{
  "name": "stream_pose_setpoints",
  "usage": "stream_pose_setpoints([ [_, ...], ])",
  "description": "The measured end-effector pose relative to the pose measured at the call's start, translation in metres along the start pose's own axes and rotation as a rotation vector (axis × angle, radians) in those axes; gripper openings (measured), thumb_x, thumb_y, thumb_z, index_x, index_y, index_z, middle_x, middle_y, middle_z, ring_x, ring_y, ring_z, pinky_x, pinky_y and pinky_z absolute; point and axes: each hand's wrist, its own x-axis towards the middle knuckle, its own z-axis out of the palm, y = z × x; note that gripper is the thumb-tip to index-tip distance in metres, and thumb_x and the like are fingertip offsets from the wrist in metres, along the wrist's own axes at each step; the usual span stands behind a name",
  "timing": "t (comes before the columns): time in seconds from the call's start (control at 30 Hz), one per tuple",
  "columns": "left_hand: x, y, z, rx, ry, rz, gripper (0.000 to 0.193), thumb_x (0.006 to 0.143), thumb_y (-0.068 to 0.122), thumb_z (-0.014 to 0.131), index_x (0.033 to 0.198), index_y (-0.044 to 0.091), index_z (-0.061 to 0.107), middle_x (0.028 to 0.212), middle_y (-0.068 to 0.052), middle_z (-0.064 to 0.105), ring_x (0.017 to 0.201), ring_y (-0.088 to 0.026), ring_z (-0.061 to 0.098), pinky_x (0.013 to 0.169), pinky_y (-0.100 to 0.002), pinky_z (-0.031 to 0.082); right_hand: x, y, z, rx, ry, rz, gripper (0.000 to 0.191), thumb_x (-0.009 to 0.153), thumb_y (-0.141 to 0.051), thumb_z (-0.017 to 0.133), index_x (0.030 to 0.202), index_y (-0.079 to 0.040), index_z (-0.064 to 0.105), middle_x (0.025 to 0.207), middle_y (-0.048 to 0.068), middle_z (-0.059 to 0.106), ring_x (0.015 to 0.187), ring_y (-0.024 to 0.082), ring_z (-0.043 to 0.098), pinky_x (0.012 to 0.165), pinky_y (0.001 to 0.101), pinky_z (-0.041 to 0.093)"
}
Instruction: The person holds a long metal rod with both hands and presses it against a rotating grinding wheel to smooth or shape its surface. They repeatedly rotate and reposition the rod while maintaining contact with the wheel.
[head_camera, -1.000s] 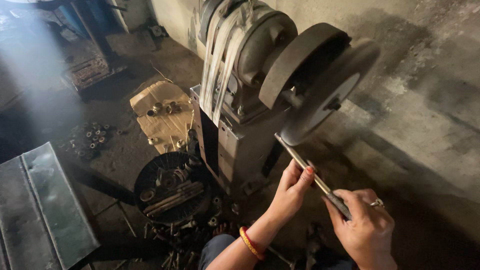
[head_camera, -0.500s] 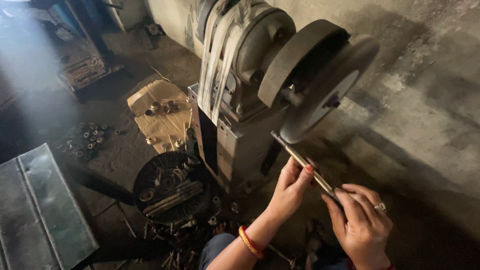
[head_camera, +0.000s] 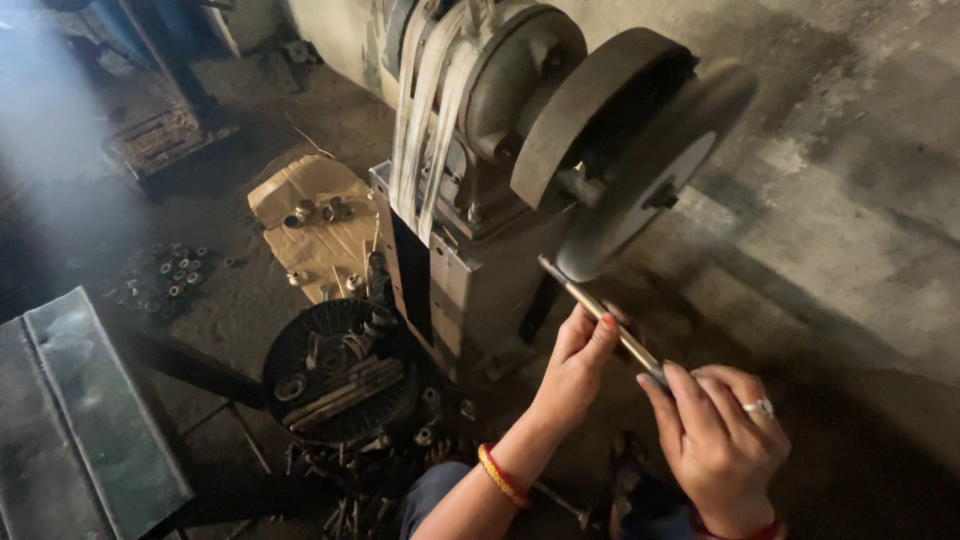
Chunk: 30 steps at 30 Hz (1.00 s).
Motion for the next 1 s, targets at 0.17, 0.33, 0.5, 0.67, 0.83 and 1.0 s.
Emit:
stream_pose_setpoints([
  [0.17, 0.006, -0.004, -0.004, 0.026, 0.046, 0.014, 0.023, 0.111, 0.030, 0.056, 0.111, 0.006, 0.056, 0.093, 0.003, 0.055, 0.084, -0.007, 0.050, 0.077, -0.025, 0.044, 0.001, 0.002, 0.009, 0.009, -0.046, 0.019, 0.027, 0.084, -0.021, 0.086, 0.101, -0.004, 0.074, 0.077, 0.006, 0.068, 0.080, 0.026, 0.068, 0.070, 0.0337, 0.052],
  [0.33, 0.000, -0.010, 0.001, 0.019, -0.001, 0.001, 0.025, 0.110, 0.031, 0.055, 0.110, 0.007, 0.054, 0.091, 0.001, 0.056, 0.081, -0.008, 0.053, 0.076, -0.026, 0.047, -0.009, 0.007, 0.005, -0.014, -0.075, 0.040, 0.022, 0.085, -0.015, 0.086, 0.101, -0.005, 0.074, 0.074, 0.006, 0.069, 0.076, 0.024, 0.070, 0.067, 0.0340, 0.053],
  [0.5, -0.001, -0.010, 0.002, 0.026, -0.003, 0.032, 0.025, 0.111, 0.032, 0.055, 0.112, 0.007, 0.054, 0.094, 0.002, 0.055, 0.085, -0.008, 0.051, 0.078, -0.025, 0.046, -0.007, 0.007, 0.003, 0.028, -0.053, 0.022, 0.022, 0.083, -0.012, 0.086, 0.100, -0.005, 0.073, 0.083, 0.006, 0.073, 0.082, 0.023, 0.072, 0.071, 0.0330, 0.055],
  [0.67, -0.001, -0.005, 0.000, 0.058, 0.032, 0.050, 0.025, 0.111, 0.031, 0.057, 0.115, 0.006, 0.055, 0.098, 0.003, 0.054, 0.088, -0.006, 0.047, 0.079, -0.023, 0.041, -0.001, -0.001, 0.002, 0.045, 0.025, 0.024, 0.021, 0.085, -0.014, 0.086, 0.099, -0.005, 0.074, 0.088, 0.006, 0.071, 0.089, 0.024, 0.071, 0.076, 0.0331, 0.054],
  [0.83, -0.003, -0.004, 0.001, 0.023, 0.017, -0.010, 0.026, 0.109, 0.033, 0.057, 0.114, 0.007, 0.055, 0.096, 0.003, 0.055, 0.086, -0.007, 0.050, 0.078, -0.024, 0.044, -0.001, -0.001, -0.002, -0.016, -0.001, 0.025, 0.021, 0.083, -0.018, 0.088, 0.096, -0.006, 0.077, 0.082, 0.004, 0.068, 0.084, 0.024, 0.067, 0.075, 0.0341, 0.052],
  [1.0, -0.004, -0.003, 0.004, 0.048, 0.036, 0.045, 0.026, 0.109, 0.033, 0.056, 0.114, 0.007, 0.055, 0.097, 0.003, 0.057, 0.087, -0.007, 0.051, 0.078, -0.024, 0.044, 0.001, -0.002, -0.002, -0.077, 0.020, -0.002, 0.019, 0.083, -0.021, 0.088, 0.093, -0.007, 0.079, 0.077, 0.003, 0.065, 0.082, 0.025, 0.065, 0.073, 0.0338, 0.051],
])
